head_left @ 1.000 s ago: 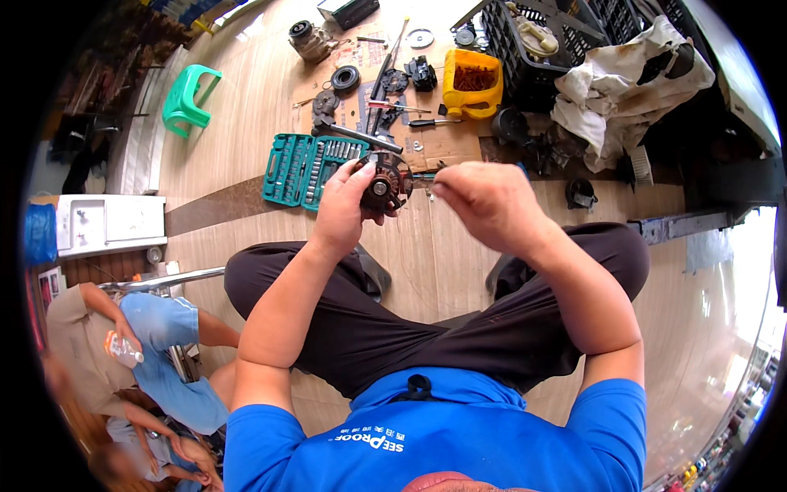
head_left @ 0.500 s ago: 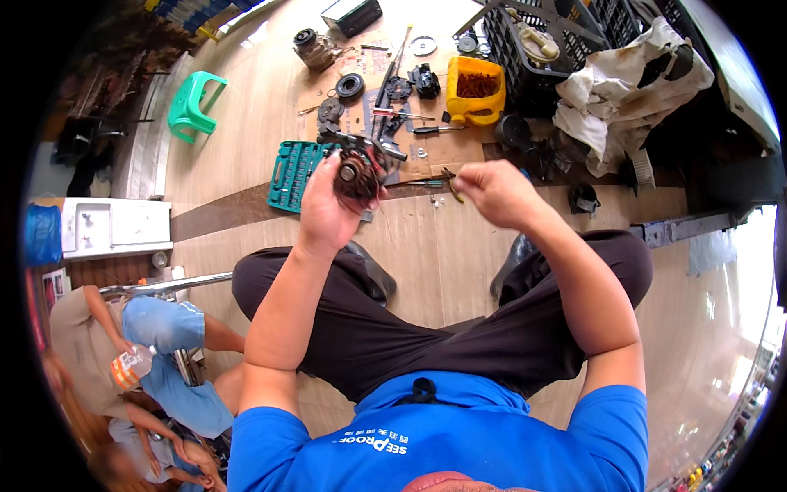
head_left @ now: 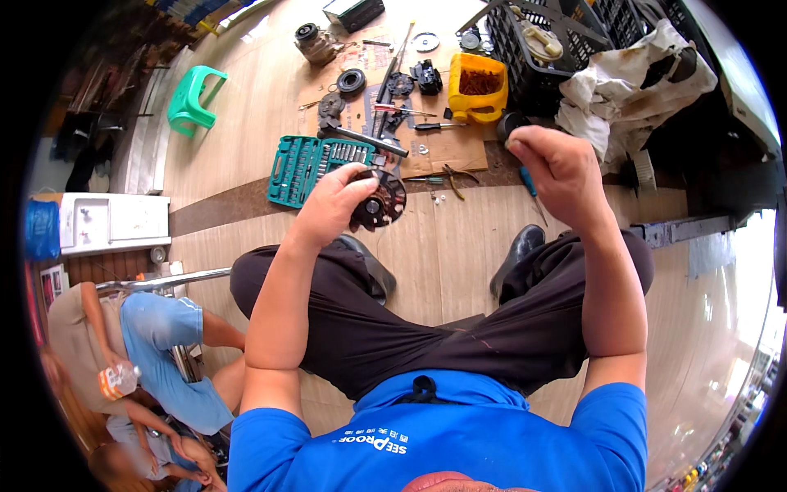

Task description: The person disassembles an automotive alternator by hand while seated, using a screwdriver to remove internal components and pliers to detach wires from the stator and housing.

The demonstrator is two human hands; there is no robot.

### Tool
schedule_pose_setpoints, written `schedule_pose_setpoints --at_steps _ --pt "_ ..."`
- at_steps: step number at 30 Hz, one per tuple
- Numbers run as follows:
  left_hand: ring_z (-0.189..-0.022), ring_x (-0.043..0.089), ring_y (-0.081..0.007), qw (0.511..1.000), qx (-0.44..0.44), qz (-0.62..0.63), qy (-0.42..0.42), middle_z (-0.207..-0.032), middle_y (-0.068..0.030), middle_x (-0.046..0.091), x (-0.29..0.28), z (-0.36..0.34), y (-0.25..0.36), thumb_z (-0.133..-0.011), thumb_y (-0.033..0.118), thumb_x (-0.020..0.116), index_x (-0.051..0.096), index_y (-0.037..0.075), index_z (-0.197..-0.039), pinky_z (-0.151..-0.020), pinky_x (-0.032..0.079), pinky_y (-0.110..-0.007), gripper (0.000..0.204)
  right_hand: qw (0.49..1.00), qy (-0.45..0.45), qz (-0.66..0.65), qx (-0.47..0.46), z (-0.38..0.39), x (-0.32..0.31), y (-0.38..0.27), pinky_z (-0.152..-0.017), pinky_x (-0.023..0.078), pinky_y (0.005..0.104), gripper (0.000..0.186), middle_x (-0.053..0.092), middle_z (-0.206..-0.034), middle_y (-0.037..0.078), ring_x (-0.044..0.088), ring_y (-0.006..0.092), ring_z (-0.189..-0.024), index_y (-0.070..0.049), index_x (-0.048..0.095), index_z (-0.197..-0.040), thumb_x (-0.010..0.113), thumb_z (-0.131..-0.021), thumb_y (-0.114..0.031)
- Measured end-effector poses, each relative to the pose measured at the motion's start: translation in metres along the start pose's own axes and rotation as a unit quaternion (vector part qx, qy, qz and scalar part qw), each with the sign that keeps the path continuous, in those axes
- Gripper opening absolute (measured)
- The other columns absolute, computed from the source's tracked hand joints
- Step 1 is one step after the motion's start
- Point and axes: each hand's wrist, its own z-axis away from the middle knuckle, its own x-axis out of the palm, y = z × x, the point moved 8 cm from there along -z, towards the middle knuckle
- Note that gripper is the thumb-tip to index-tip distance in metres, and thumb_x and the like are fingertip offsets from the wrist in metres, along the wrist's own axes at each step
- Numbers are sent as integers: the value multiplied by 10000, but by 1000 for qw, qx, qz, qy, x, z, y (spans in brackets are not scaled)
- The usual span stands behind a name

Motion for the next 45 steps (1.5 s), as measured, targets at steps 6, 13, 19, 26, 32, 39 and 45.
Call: schedule_pose_setpoints --at_steps 6,13,19,26,32,39,45 --pt "-664 666 -192 952 30 302 -46 -928 -107 686 13 1 21 -952 246 458 562 23 -1155 -453 475 -284 319 987 -2 2 161 1 4 70 -613 469 360 187 613 -710 181 593 312 -629 -9 658 -895 614 -929 -187" --pt "-734 662 -212 916 130 363 108 -959 -88 684 -38 -7 16 -1017 329 411 604 48 -1119 -569 502 -304 355 951 -274 -22 145 16 43 45 -651 475 341 181 616 -725 177 549 213 -621 17 657 -907 631 -916 -162" --pt "-635 632 -139 967 74 88 226 -824 -51 658 -60 5 15 -996 234 481 596 39 -988 -504 466 -267 227 972 -119 -170 113 5 3 36 -635 460 265 121 613 -691 63 515 84 -666 31 654 -924 649 -913 -89" --pt "-724 538 -50 997 -5 -71 41 -836 -9 625 -24 3 19 -915 195 594 628 -43 -991 -645 459 -228 252 989 58 -17 132 -4 -42 62 -618 445 257 149 582 -669 68 501 78 -640 7 663 -940 638 -931 -139" --pt "-779 684 -221 941 68 318 -91 -995 -150 679 -26 18 39 -923 173 508 531 -33 -1191 -656 573 -345 339 982 63 39 173 -1 -41 105 -624 452 294 155 581 -684 144 515 149 -601 -20 666 -945 635 -924 -170" --pt "-790 658 -261 909 175 346 156 -981 -99 683 -79 4 24 -1023 385 390 591 42 -1171 -602 499 -333 424 966 -145 -68 201 7 -5 91 -595 426 297 180 505 -631 27 457 91 -624 33 646 -867 624 -920 -138" --pt "-707 670 -243 914 134 330 193 -915 -109 679 -66 8 16 -1037 311 370 575 23 -1119 -564 513 -318 362 973 -106 66 195 0 -13 96 -746 478 353 210 639 -867 160 590 230 -775 28 661 -1012 632 -894 -142"
